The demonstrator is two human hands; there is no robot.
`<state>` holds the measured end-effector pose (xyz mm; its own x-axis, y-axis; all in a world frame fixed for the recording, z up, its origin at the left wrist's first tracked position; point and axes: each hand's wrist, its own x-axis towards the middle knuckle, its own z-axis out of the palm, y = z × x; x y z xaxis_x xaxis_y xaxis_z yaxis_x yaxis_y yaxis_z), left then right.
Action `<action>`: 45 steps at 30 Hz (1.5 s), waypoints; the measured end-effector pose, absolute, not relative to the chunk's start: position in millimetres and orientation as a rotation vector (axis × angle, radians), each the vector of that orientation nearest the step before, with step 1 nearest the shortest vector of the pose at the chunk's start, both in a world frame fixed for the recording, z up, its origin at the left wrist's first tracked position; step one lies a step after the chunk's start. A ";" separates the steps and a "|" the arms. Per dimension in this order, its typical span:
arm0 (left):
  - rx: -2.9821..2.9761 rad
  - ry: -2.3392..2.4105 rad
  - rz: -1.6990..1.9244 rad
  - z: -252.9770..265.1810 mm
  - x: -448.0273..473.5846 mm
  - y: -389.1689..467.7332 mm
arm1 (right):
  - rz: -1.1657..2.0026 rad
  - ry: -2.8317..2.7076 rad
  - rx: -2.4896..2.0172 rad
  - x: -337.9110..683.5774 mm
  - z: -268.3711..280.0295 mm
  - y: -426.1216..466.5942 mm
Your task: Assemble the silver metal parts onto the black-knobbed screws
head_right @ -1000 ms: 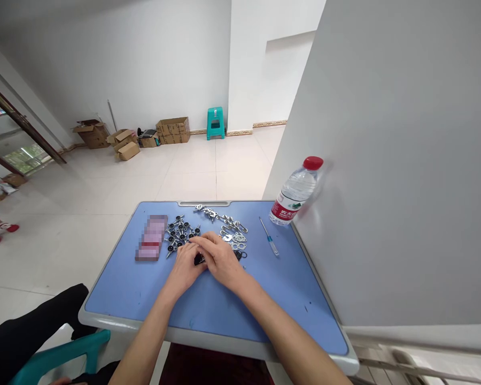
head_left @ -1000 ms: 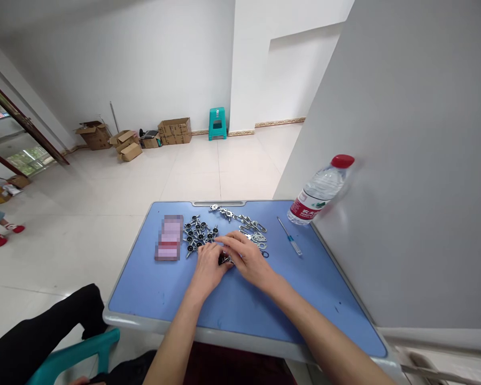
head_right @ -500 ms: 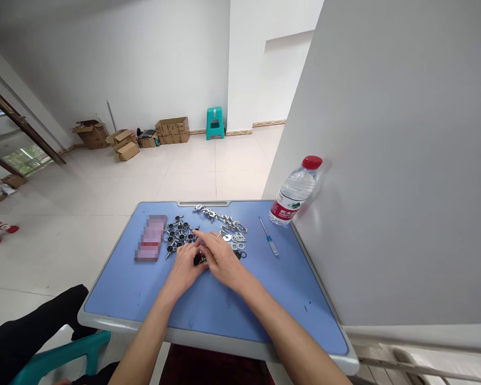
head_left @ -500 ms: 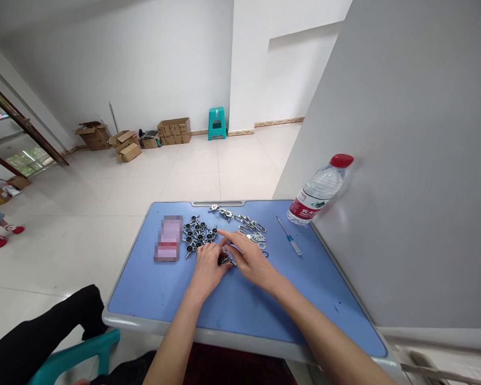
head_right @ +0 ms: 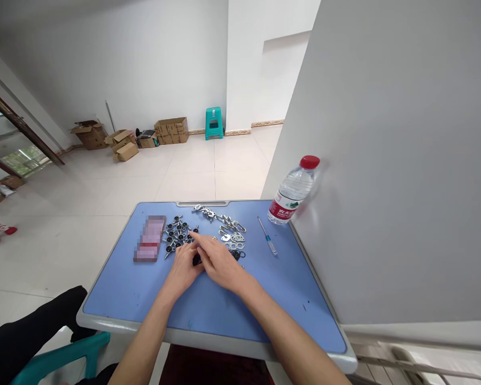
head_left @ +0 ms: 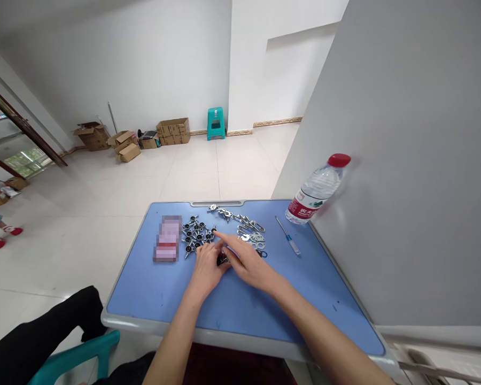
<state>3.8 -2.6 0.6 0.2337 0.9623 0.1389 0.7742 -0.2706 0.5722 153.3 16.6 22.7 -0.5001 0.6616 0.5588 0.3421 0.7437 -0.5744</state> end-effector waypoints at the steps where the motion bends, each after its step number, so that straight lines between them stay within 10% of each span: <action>1: 2.123 1.592 0.679 0.5 3.9 -2.5 | 0.462 -2.141 -0.758 152.6 22.5 16.3; 45: 2.113 1.618 0.672 3.1 4.9 -2.3 | 0.316 -2.239 -0.838 151.9 27.1 16.4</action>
<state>4.9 -2.3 3.1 0.2170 0.9669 0.1344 0.7776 -0.2544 0.5750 151.9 16.4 27.1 -0.5343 0.6503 0.5401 0.4755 0.7595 -0.4440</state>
